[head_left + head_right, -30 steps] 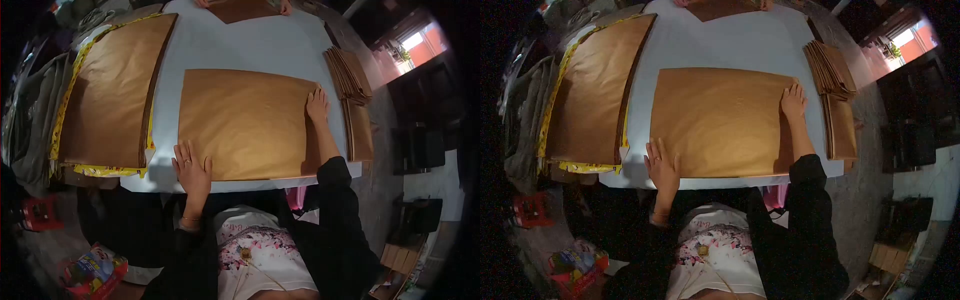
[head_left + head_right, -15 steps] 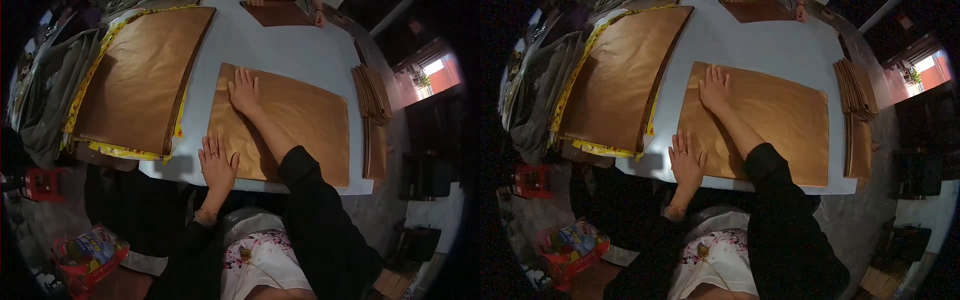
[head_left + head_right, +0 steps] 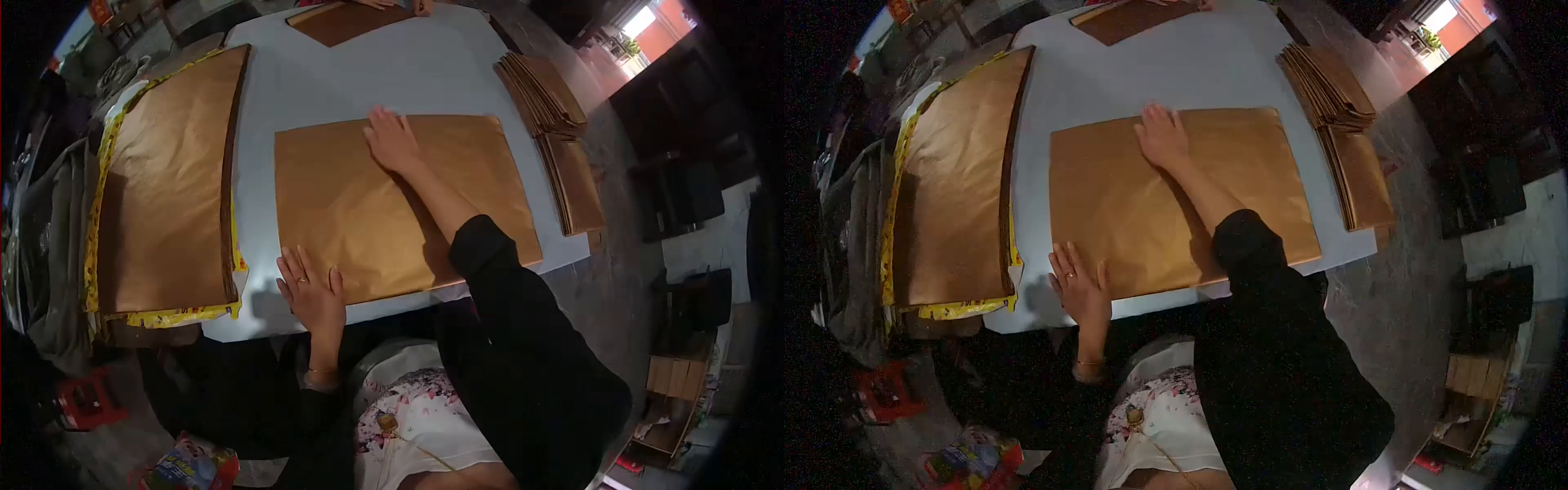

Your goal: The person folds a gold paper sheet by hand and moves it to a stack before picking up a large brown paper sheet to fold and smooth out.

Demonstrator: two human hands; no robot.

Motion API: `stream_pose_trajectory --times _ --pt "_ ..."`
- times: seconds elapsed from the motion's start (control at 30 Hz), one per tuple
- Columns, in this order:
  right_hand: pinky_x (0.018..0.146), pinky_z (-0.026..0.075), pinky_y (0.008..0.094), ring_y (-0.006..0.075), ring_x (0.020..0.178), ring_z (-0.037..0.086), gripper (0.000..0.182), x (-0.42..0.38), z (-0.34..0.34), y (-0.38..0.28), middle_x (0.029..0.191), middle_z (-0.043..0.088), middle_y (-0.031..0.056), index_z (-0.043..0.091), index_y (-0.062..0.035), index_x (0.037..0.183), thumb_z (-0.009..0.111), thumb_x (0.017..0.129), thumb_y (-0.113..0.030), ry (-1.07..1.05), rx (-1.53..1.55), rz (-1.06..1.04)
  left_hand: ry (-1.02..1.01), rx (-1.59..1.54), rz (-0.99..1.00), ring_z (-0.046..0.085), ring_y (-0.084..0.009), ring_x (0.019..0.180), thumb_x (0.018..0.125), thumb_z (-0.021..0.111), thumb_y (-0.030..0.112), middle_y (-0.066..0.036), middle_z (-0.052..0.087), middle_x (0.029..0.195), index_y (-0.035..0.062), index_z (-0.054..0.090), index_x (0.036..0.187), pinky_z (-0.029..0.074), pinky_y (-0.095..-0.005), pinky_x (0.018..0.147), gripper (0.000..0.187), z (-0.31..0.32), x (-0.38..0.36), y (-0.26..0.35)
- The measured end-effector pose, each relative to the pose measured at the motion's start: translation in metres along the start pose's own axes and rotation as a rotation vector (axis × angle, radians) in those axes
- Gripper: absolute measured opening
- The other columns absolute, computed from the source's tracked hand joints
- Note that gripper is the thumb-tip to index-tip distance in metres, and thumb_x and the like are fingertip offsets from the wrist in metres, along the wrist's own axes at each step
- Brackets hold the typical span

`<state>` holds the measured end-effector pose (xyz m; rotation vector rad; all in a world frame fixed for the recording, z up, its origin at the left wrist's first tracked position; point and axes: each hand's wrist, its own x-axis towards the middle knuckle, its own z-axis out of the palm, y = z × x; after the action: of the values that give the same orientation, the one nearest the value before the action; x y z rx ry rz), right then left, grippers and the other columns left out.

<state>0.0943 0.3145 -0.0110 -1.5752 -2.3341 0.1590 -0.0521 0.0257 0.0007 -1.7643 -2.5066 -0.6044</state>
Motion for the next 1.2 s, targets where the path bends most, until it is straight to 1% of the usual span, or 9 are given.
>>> stream_pose_trajectory --times 0.2,0.33,0.43,0.6,0.73,0.83,1.03,1.13,1.2 --pt "0.116 0.010 0.0416 0.0206 0.143 0.014 0.059 -0.033 -0.054 0.148 0.154 0.019 0.0063 0.023 -0.0089 0.147 0.016 0.100 -0.043 -0.037 -0.120 0.397 -0.012 0.089 0.017 0.018 -0.0315 0.141 0.090 0.051 0.039 -0.015 0.022 0.152 0.0049 0.030 0.143 0.019 -0.0486 0.112 0.067 0.001 -0.001 0.000" --pt "0.116 0.009 0.0418 0.0208 0.143 0.012 0.059 -0.050 -0.074 0.189 0.155 0.016 0.0057 0.020 -0.0092 0.148 0.015 0.100 -0.044 -0.014 -0.132 0.540 -0.012 0.115 0.025 0.019 -0.0321 0.140 0.094 0.046 0.044 -0.013 0.021 0.152 0.0081 0.026 0.146 0.020 -0.0492 0.111 0.067 0.005 -0.001 -0.005" --pt "0.116 0.007 0.0421 0.0208 0.143 0.010 0.060 -0.054 -0.079 0.193 0.155 0.013 0.0054 0.018 -0.0096 0.148 0.015 0.100 -0.044 -0.046 -0.143 0.512 0.023 0.109 0.047 0.020 -0.0323 0.140 0.094 0.046 0.044 -0.013 0.021 0.152 0.0083 0.025 0.146 0.021 -0.0499 0.110 0.067 0.009 -0.001 -0.006" --pt "0.116 0.005 0.0436 0.0213 0.143 0.009 0.062 -0.066 -0.072 0.182 0.155 0.013 0.0063 0.018 -0.0082 0.148 0.017 0.099 -0.046 0.032 -0.140 0.672 0.066 0.101 0.088 0.023 -0.0331 0.139 0.094 0.047 0.043 -0.014 0.023 0.151 0.0083 0.026 0.146 0.021 -0.0506 0.110 0.066 0.011 -0.002 -0.010" --pt "0.115 0.007 0.0440 0.0221 0.143 0.009 0.062 -0.109 -0.076 0.175 0.155 0.013 0.0074 0.019 -0.0070 0.148 0.017 0.099 -0.046 0.031 -0.180 0.659 0.071 0.094 0.086 0.024 -0.0342 0.138 0.094 0.047 0.043 -0.016 0.025 0.150 0.0075 0.028 0.145 0.021 -0.0501 0.110 0.065 0.011 -0.001 -0.010" --pt "0.115 0.011 0.0445 0.0242 0.142 0.015 0.062 -0.153 -0.073 0.179 0.154 0.017 0.0092 0.023 -0.0058 0.146 0.021 0.099 -0.046 0.094 -0.249 0.607 0.051 0.074 0.065 0.025 -0.0348 0.138 0.093 0.048 0.043 -0.017 0.027 0.150 0.0068 0.029 0.144 0.021 -0.0497 0.110 0.065 0.009 -0.001 -0.007" --pt "0.114 0.012 0.0476 0.0253 0.142 0.018 0.058 -0.235 -0.092 0.172 0.152 0.024 0.0113 0.031 -0.0050 0.143 0.027 0.099 -0.043 0.136 -0.267 0.660 0.033 0.094 0.046 0.027 -0.0359 0.137 0.090 0.052 0.041 -0.019 0.030 0.147 0.0027 0.034 0.141 0.023 -0.0489 0.109 0.066 0.007 0.002 -0.005" --pt "0.113 0.016 0.0481 0.0264 0.140 0.022 0.056 -0.256 -0.096 0.173 0.150 0.028 0.0122 0.034 -0.0042 0.142 0.029 0.099 -0.040 0.192 -0.449 0.636 0.063 0.114 0.074 0.029 -0.0368 0.136 0.091 0.051 0.042 -0.020 0.031 0.147 0.0022 0.034 0.141 0.025 -0.0499 0.108 0.066 0.010 0.001 -0.008" --pt "0.111 0.019 0.0485 0.0277 0.138 0.026 0.053 -0.244 -0.104 0.139 0.149 0.030 0.0131 0.036 -0.0033 0.140 0.033 0.099 -0.037 0.247 -0.484 0.541 0.069 0.130 0.091 0.029 -0.0372 0.135 0.091 0.051 0.042 -0.020 0.031 0.147 0.0020 0.035 0.141 0.026 -0.0505 0.108 0.066 0.012 0.001 -0.009"
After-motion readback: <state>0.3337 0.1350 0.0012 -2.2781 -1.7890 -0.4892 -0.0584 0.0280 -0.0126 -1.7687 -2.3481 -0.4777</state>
